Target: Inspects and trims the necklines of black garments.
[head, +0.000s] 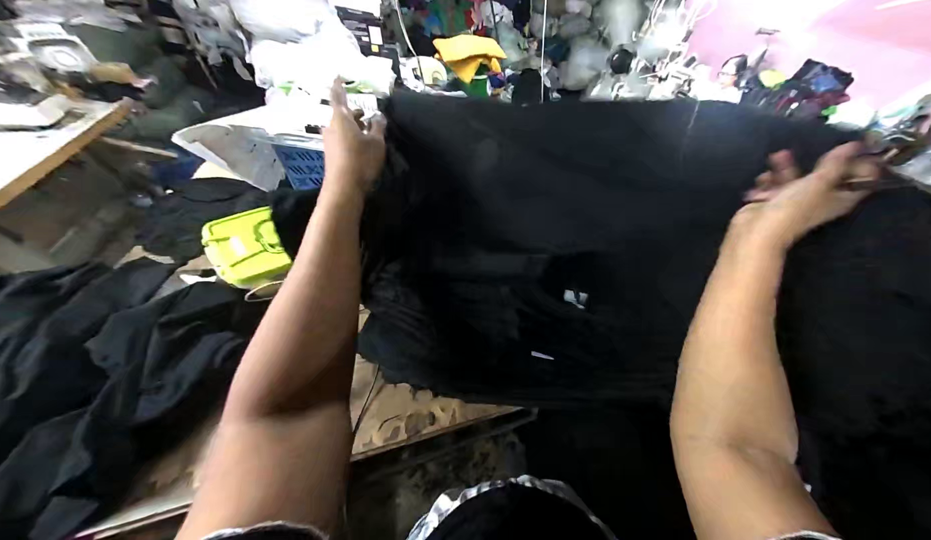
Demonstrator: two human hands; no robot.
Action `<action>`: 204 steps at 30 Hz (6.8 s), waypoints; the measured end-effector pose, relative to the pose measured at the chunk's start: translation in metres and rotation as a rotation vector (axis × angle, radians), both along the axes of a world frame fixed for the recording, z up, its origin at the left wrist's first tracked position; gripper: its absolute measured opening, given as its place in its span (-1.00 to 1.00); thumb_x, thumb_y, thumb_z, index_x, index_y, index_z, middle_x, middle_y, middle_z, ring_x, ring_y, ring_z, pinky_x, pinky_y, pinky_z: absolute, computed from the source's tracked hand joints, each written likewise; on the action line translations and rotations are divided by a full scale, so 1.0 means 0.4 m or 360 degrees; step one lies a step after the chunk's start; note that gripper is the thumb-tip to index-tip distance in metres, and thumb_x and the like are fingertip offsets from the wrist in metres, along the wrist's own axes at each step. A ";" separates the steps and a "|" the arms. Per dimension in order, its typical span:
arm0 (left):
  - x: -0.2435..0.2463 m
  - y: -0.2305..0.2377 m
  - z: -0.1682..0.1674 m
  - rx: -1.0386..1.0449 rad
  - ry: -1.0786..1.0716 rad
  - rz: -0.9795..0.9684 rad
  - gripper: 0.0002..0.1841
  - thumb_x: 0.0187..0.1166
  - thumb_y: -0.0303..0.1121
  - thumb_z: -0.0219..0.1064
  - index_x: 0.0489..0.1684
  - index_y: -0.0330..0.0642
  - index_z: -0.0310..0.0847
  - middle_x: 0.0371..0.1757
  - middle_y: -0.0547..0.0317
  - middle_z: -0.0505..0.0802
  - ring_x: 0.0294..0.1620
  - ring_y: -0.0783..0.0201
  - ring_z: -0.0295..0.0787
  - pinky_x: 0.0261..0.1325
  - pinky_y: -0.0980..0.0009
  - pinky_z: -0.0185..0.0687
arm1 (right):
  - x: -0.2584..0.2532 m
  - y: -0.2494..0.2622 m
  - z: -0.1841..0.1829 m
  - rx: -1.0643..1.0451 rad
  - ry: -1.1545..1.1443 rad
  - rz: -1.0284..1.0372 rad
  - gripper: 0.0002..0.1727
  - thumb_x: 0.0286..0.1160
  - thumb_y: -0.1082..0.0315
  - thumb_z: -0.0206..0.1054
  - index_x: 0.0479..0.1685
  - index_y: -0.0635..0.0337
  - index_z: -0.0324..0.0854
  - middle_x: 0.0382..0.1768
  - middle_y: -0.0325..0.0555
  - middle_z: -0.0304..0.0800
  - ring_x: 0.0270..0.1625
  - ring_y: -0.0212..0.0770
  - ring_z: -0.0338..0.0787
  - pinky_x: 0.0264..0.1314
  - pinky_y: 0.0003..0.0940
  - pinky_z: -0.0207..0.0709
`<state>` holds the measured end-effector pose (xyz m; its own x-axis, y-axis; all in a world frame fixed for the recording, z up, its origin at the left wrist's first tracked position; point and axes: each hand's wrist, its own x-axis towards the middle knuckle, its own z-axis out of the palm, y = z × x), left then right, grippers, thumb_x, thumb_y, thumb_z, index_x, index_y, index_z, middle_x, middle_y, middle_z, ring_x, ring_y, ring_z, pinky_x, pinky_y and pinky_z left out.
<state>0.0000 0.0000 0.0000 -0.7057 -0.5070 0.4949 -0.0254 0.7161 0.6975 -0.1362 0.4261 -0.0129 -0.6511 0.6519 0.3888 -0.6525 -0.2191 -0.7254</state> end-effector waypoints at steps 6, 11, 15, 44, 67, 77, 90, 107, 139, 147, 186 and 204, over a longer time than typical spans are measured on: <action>-0.011 0.007 -0.445 -0.0150 -0.0398 -0.0355 -0.42 0.78 -0.02 0.10 0.71 -0.09 0.40 0.80 -0.06 0.34 0.83 -0.21 0.10 0.69 -0.44 -0.11 | -0.189 0.111 -0.414 0.0421 -0.0533 0.0265 -0.59 0.89 0.24 -0.03 0.55 0.18 0.40 -0.34 -0.18 0.70 -0.67 -0.43 0.58 -0.61 -0.54 0.50; 0.119 0.047 -0.401 -0.0319 -0.0391 -0.0078 -0.60 0.72 -0.39 0.21 0.47 -0.32 0.61 0.66 -0.28 0.51 0.70 -0.33 0.33 0.65 -0.36 0.14 | -0.082 0.102 -0.377 0.0458 -0.0443 0.0256 -0.69 0.84 0.31 0.06 0.31 0.24 0.58 -0.52 -0.32 0.63 -0.75 -0.49 0.51 -0.69 -0.60 0.46; 0.116 0.229 -0.268 -0.0621 -0.0064 -0.0384 -0.65 0.56 -0.35 0.41 0.28 -0.25 0.75 0.58 -0.18 0.61 0.67 -0.18 0.40 0.69 -0.13 0.29 | 0.096 0.005 -0.372 0.1374 -0.0104 0.0754 -0.69 0.63 0.34 0.29 0.20 0.36 0.66 -0.09 -0.15 0.80 -0.42 -0.50 0.69 -0.38 -0.56 0.64; 0.254 0.457 -0.472 -0.0618 0.0203 -0.0504 -0.88 0.57 -0.41 0.37 -0.26 -0.10 0.86 -0.18 0.12 0.83 -0.13 0.17 0.69 0.05 0.17 0.46 | 0.416 -0.107 -0.446 0.1865 0.0018 0.1238 -0.44 0.67 0.00 0.30 0.22 0.42 0.57 -0.11 0.00 0.77 -0.15 -0.56 0.70 -0.04 -0.73 0.57; 0.313 0.459 -0.517 -0.0350 0.0368 -0.0725 -0.86 0.67 -0.43 0.28 -0.26 -0.17 0.75 -0.21 0.20 0.88 -0.03 0.36 0.76 0.33 0.35 0.45 | 0.416 -0.155 -0.472 0.2288 0.0237 0.0462 -0.70 0.63 0.25 0.35 0.05 0.33 0.78 -0.19 0.12 0.83 -0.10 0.04 0.83 0.01 -0.19 0.69; 0.301 0.466 -0.527 -0.0443 0.0345 -0.0711 -0.87 0.67 -0.43 0.28 -0.24 -0.12 0.76 -0.20 0.20 0.89 -0.04 0.33 0.76 0.30 0.30 0.43 | 0.384 -0.208 -0.472 0.2192 0.0351 0.0606 -0.72 0.69 0.26 0.30 0.05 0.29 0.79 -0.21 0.06 0.81 -0.13 -0.02 0.82 -0.04 -0.22 0.69; 0.161 0.548 -0.504 -0.0985 0.0039 -0.0216 -0.90 0.49 -0.40 0.41 -0.30 -0.21 0.81 -0.25 -0.01 0.81 -0.16 -0.01 0.75 -0.08 0.10 0.55 | 0.349 -0.107 -0.479 0.1795 0.0031 0.0847 -0.69 0.68 0.25 0.31 0.05 0.37 0.77 -0.15 -0.02 0.81 -0.15 -0.43 0.78 -0.02 -0.60 0.66; 0.281 0.582 -0.506 -0.0501 0.0047 -0.0767 -0.79 0.66 -0.27 0.32 -0.31 -0.13 0.83 -0.25 0.11 0.87 -0.11 0.16 0.78 0.13 0.20 0.56 | 0.363 -0.097 -0.504 0.2274 0.0169 0.0618 -0.71 0.69 0.26 0.27 0.04 0.29 0.80 -0.19 0.08 0.85 -0.11 0.00 0.86 0.02 -0.19 0.73; 0.226 0.490 -0.436 0.0691 0.1144 -0.0596 -0.95 0.65 -0.20 0.39 -0.13 0.23 0.78 0.22 0.58 0.70 0.31 0.59 0.58 0.32 0.57 0.59 | 0.380 -0.290 -0.397 0.1838 0.0643 0.0616 -0.69 0.62 0.22 0.40 0.07 0.33 0.72 0.08 0.14 0.79 0.10 -0.11 0.81 0.18 -0.33 0.68; 0.236 0.449 -0.391 0.1410 0.0905 -0.0529 -0.58 0.54 -0.23 0.44 0.38 0.12 0.55 0.16 0.45 0.78 0.12 0.49 0.74 0.27 0.38 0.68 | 0.378 -0.311 -0.378 0.1799 0.0626 0.0796 -0.75 0.65 0.29 0.36 0.00 0.33 0.79 0.01 0.08 0.82 0.05 -0.22 0.83 0.14 -0.45 0.68; 0.390 0.446 -0.463 0.0404 0.0629 -0.0827 -0.79 0.75 -0.46 0.20 -0.18 -0.40 0.73 -0.29 0.12 0.81 -0.18 0.53 0.72 0.03 0.62 0.65 | 0.408 -0.243 -0.332 0.1876 0.0515 0.1482 -0.57 0.73 0.08 0.26 0.14 0.34 0.71 0.21 -0.04 0.72 -0.05 -0.54 0.71 0.02 -0.72 0.61; 0.294 0.308 -0.362 -0.0404 0.0180 -0.0535 -0.24 0.39 -0.39 0.47 0.67 -0.38 0.28 0.65 -0.16 0.53 0.74 -0.09 0.29 0.74 -0.01 0.17 | 0.324 -0.072 -0.369 0.1592 0.0009 0.0909 -0.75 0.51 0.28 0.44 0.09 0.15 0.71 -0.04 -0.29 0.73 -0.31 -0.61 0.65 -0.33 -0.71 0.58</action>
<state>0.1175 0.1232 -0.1448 -0.7450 -0.1107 0.6578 0.3049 0.8206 0.4834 -0.0067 0.3975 -0.1606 -0.7486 -0.3393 0.5697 -0.6474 0.1883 -0.7385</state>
